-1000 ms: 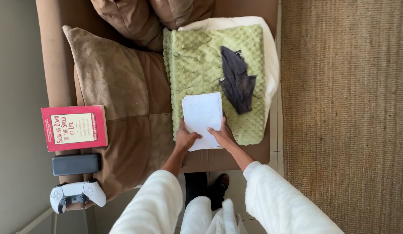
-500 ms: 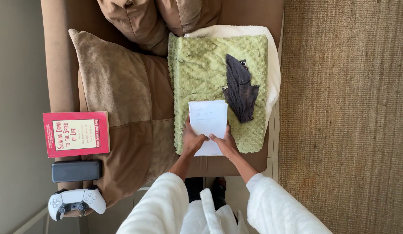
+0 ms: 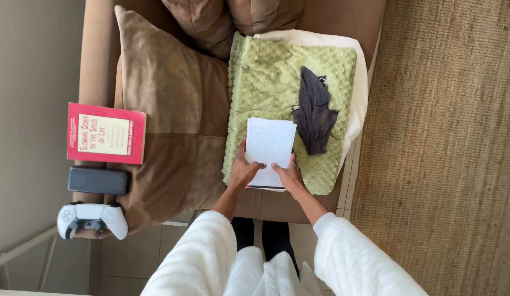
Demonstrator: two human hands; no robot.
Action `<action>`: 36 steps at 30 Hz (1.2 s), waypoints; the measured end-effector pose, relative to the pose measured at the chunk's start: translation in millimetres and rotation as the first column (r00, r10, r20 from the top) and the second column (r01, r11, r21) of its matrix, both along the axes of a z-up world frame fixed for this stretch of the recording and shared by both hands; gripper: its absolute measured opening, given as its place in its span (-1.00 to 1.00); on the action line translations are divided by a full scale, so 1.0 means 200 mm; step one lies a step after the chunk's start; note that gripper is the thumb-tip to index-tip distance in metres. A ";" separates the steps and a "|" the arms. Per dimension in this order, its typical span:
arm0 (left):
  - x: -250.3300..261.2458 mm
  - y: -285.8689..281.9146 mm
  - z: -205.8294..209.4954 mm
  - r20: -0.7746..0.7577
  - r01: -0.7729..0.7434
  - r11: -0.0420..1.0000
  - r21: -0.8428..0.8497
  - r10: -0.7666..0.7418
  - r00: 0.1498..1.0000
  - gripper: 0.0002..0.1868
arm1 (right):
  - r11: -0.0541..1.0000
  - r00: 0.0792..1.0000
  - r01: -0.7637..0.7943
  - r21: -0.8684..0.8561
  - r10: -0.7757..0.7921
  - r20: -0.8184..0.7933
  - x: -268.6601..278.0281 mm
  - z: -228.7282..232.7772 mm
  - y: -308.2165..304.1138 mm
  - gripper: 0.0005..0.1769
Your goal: Organizing items on a desk and cleaning the desk surface and laptop with a cloth.
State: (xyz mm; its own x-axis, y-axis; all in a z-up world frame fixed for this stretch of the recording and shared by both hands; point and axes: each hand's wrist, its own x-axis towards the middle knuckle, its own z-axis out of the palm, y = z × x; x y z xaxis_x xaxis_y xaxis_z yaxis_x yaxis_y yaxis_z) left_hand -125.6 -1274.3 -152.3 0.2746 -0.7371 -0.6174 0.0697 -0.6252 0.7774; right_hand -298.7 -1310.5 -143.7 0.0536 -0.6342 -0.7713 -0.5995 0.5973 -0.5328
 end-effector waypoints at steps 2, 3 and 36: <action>-0.01 -0.05 0.08 0.004 -0.005 1.000 -0.009 0.005 1.000 0.11 | 1.000 1.000 -0.003 -0.019 0.003 -0.012 0.01 0.04 -0.04 -0.16; -0.02 -0.08 0.12 0.010 -0.003 1.000 -0.021 0.003 1.000 0.08 | 0.999 1.000 0.001 -0.041 -0.002 -0.022 0.01 0.06 -0.06 -0.14; -0.31 1.23 0.49 0.132 -0.588 0.802 -0.106 0.597 0.791 -0.67 | 0.423 0.907 -0.317 -0.849 0.396 -0.142 0.03 0.28 0.11 -0.66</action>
